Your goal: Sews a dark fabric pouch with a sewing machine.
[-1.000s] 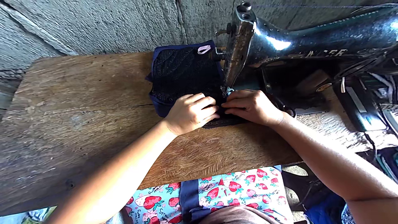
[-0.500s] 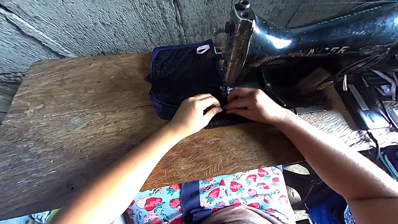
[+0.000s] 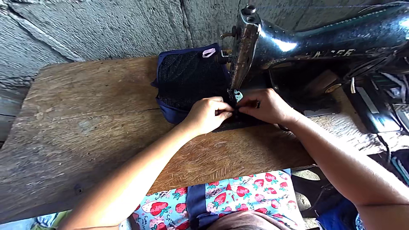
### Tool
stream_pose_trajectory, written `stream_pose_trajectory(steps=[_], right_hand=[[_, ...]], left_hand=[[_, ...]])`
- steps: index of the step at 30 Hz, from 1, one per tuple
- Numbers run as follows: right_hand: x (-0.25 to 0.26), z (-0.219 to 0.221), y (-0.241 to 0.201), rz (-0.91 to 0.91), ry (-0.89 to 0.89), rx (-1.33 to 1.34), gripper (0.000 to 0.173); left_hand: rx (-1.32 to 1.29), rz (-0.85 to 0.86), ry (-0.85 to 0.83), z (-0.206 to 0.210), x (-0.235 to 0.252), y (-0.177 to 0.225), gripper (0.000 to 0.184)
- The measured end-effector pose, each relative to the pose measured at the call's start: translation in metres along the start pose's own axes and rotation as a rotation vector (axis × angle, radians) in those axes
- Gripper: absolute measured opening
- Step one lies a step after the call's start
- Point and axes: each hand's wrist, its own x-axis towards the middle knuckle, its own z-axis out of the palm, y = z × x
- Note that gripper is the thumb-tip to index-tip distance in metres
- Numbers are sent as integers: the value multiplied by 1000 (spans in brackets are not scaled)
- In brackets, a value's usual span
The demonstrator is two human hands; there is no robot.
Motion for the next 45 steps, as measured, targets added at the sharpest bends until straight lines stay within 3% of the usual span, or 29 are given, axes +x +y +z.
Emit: stream_pose_trajectory(steps=[5, 13, 15, 17, 20, 25, 30, 32, 35, 39, 45], right_hand=[[-5, 3, -11, 168, 27, 18, 11], [-8, 15, -20, 241, 115, -50, 16], [-9, 20, -21, 243, 144, -85, 16], [-10, 23, -23, 233, 161, -111, 14], [-11, 27, -21, 124, 195, -170, 10], [-14, 35, -14, -279, 302, -483, 13], [-15, 27, -15, -11, 248, -304, 17], [-15, 28, -14, -6, 245, -259, 14], [-16, 32, -15, -85, 278, -300, 10], [-16, 38, -12, -319, 299, -493, 13], [-12, 24, -10, -518, 100, -548, 15]], left_hand=[[48, -25, 0, -1, 7, 8, 14], [3, 33, 25, 2, 16, 4, 9], [-29, -6, 36, 1, 18, 5, 7], [-44, -86, 30, -1, 19, 9, 18], [-13, -79, 27, -1, 19, 9, 18], [22, -17, 29, -1, 20, 6, 5], [22, -58, 14, 0, 21, 5, 5], [20, -69, 27, 1, 20, 6, 4], [14, -55, 40, 1, 20, 6, 3], [3, -41, 40, 0, 21, 4, 5], [-19, -15, -160, -18, 30, 2, 7]])
